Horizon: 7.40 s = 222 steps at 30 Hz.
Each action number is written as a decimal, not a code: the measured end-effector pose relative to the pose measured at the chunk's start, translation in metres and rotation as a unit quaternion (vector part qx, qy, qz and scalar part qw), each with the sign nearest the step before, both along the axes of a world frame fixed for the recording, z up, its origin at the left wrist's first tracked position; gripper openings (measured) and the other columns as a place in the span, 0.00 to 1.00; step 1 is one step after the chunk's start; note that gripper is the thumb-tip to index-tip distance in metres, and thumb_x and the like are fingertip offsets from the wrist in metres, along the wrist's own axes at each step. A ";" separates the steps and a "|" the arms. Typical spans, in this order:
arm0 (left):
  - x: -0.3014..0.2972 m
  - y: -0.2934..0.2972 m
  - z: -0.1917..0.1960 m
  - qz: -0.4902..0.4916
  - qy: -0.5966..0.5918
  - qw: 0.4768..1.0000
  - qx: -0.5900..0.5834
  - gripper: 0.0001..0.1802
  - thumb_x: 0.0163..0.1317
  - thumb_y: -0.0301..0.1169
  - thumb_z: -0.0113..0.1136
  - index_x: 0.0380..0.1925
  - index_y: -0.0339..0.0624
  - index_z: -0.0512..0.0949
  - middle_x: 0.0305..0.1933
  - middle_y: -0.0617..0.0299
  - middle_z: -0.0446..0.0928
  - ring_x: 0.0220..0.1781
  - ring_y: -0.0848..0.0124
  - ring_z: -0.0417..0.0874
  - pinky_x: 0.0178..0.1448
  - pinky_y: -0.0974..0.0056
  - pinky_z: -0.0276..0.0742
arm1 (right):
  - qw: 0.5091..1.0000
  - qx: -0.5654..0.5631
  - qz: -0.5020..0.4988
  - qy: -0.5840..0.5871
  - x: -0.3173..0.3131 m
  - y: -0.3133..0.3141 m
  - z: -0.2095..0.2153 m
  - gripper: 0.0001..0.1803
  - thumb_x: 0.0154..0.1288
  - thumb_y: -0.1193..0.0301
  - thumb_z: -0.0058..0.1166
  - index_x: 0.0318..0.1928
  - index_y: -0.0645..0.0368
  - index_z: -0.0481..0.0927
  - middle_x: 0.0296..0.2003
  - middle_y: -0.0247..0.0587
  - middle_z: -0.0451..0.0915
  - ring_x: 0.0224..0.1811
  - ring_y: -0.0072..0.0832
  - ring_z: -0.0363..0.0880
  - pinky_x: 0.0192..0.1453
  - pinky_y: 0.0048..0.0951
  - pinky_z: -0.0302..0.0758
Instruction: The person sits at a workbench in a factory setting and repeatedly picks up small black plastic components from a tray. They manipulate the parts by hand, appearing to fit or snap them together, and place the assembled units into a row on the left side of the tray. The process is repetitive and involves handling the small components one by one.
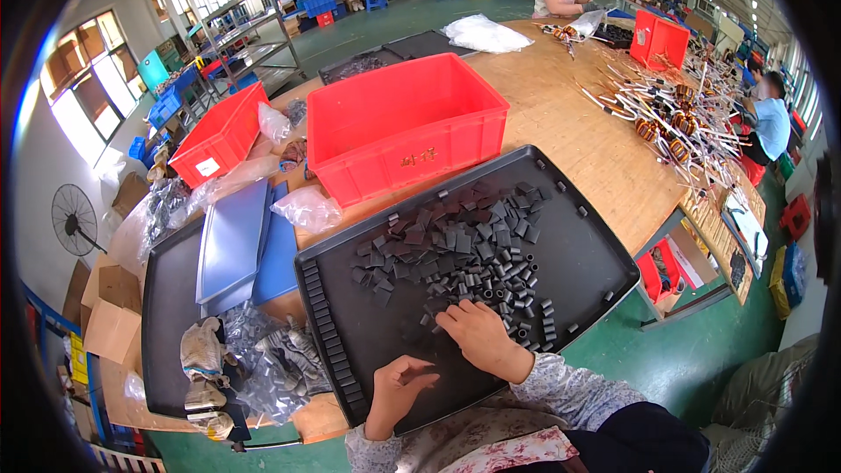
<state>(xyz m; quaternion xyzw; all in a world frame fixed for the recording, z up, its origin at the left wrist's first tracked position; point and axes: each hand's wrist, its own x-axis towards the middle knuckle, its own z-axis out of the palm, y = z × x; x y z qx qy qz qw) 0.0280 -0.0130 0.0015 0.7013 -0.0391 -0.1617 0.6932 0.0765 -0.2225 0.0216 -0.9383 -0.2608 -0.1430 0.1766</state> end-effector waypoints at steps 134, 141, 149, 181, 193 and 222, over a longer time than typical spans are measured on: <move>-0.011 0.001 0.008 0.045 -0.019 0.994 -0.100 0.09 0.62 0.16 0.63 0.41 0.34 0.75 0.43 0.53 0.81 0.38 0.73 0.84 0.43 0.68 0.85 | 0.969 0.232 -0.024 0.086 -0.020 -0.008 0.007 0.17 0.50 0.84 0.63 0.42 0.59 0.79 0.40 0.39 0.79 0.42 0.35 0.78 0.47 0.31 0.75; -0.014 0.010 0.006 0.030 0.011 0.996 -0.084 0.11 0.60 0.18 0.67 0.42 0.31 0.78 0.37 0.59 0.82 0.35 0.77 0.83 0.38 0.72 0.81 | 0.665 0.589 0.079 0.452 -0.031 0.026 -0.002 0.07 0.66 0.80 0.60 0.42 0.60 0.78 0.37 0.27 0.79 0.42 0.14 0.78 0.47 0.19 0.75; -0.017 0.010 0.003 0.036 0.005 0.997 -0.072 0.10 0.62 0.18 0.65 0.43 0.31 0.78 0.39 0.57 0.83 0.37 0.74 0.84 0.42 0.70 0.82 | 0.897 0.369 0.134 0.202 -0.031 0.025 0.002 0.10 0.54 0.81 0.66 0.36 0.58 0.80 0.40 0.36 0.83 0.42 0.33 0.82 0.46 0.31 0.77; -0.011 0.012 0.031 0.076 -0.297 0.922 0.237 0.10 0.52 0.20 0.69 0.35 0.38 0.82 0.40 0.56 0.83 0.44 0.57 0.82 0.50 0.58 0.79 | 0.809 0.514 0.059 0.278 -0.042 0.034 -0.006 0.15 0.64 0.77 0.62 0.51 0.60 0.80 0.37 0.43 0.84 0.33 0.35 0.84 0.38 0.29 0.80; -0.011 -0.006 0.006 0.042 -0.004 0.996 -0.076 0.06 0.65 0.14 0.56 0.39 0.33 0.71 0.44 0.49 0.81 0.38 0.71 0.84 0.43 0.66 0.85 | 0.995 0.082 -0.061 0.006 -0.030 -0.030 0.004 0.16 0.50 0.76 0.63 0.42 0.57 0.78 0.45 0.37 0.74 0.46 0.37 0.73 0.47 0.37 0.74; -0.013 -0.004 -0.001 0.010 -0.075 0.994 0.080 0.15 0.57 0.19 0.70 0.45 0.33 0.82 0.41 0.59 0.84 0.40 0.75 0.84 0.45 0.70 0.81 | 0.999 -0.020 -0.022 0.024 -0.011 -0.027 -0.007 0.20 0.46 0.78 0.62 0.44 0.56 0.77 0.38 0.35 0.77 0.46 0.35 0.74 0.49 0.34 0.74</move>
